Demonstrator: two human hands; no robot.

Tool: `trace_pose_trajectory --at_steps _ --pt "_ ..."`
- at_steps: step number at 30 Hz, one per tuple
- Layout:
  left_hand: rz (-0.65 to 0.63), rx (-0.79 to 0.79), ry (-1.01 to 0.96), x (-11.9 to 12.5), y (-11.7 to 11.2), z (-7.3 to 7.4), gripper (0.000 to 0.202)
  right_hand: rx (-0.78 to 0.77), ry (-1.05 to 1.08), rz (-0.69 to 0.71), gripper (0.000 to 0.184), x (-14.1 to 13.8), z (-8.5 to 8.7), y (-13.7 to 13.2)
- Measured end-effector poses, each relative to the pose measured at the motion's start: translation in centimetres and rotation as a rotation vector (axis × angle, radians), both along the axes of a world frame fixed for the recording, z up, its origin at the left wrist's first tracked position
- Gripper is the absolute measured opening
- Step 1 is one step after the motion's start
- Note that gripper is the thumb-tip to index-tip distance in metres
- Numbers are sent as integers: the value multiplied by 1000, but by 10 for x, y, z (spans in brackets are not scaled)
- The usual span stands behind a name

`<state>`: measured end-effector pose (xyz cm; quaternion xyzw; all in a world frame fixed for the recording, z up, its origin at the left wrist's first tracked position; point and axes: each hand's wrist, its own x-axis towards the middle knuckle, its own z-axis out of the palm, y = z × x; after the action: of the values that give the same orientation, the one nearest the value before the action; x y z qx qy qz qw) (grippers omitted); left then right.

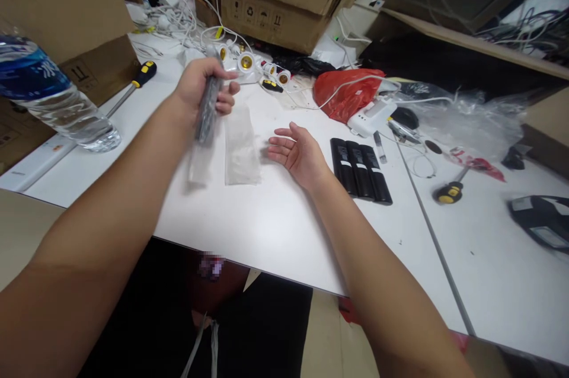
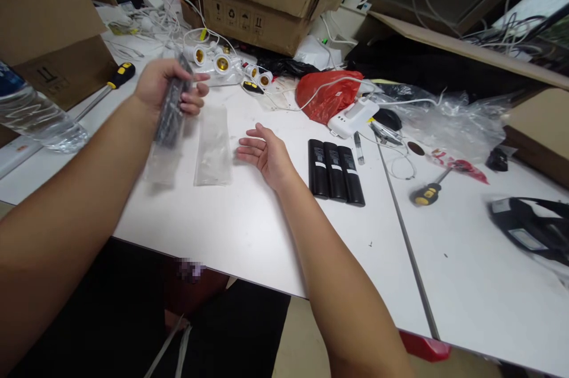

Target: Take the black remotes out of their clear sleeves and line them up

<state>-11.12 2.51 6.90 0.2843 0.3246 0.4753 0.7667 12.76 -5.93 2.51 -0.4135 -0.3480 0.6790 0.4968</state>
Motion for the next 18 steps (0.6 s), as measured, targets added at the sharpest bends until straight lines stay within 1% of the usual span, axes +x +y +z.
trace_pose_trajectory --at_steps 1,2,4,6,8,11,13,15,18 --pt "-19 -15 -168 12 -4 1 13 4 -1 16 32 -1 1 0" --pt "23 -13 -273 25 -9 0 10 2 -1 50 36 -1 2 -1" --pt "178 20 -367 51 -17 -9 10 -21 -9 149 43 -3 4 -4" --pt "271 37 -302 72 -23 -21 13 -36 -37 233 43 -5 5 -7" --pt "300 98 -176 84 -26 -31 21 -30 -76 256 34 -7 5 -10" --pt "278 165 -39 86 -24 -37 39 -50 -121 207 18 -6 5 -12" --pt "230 170 40 81 -18 -39 46 -66 -121 179 15 -4 6 -11" --pt "220 182 130 76 -11 -41 49 -56 -111 154 14 0 6 -10" --pt "273 230 226 71 -2 -46 44 -40 -120 143 17 6 5 -6"
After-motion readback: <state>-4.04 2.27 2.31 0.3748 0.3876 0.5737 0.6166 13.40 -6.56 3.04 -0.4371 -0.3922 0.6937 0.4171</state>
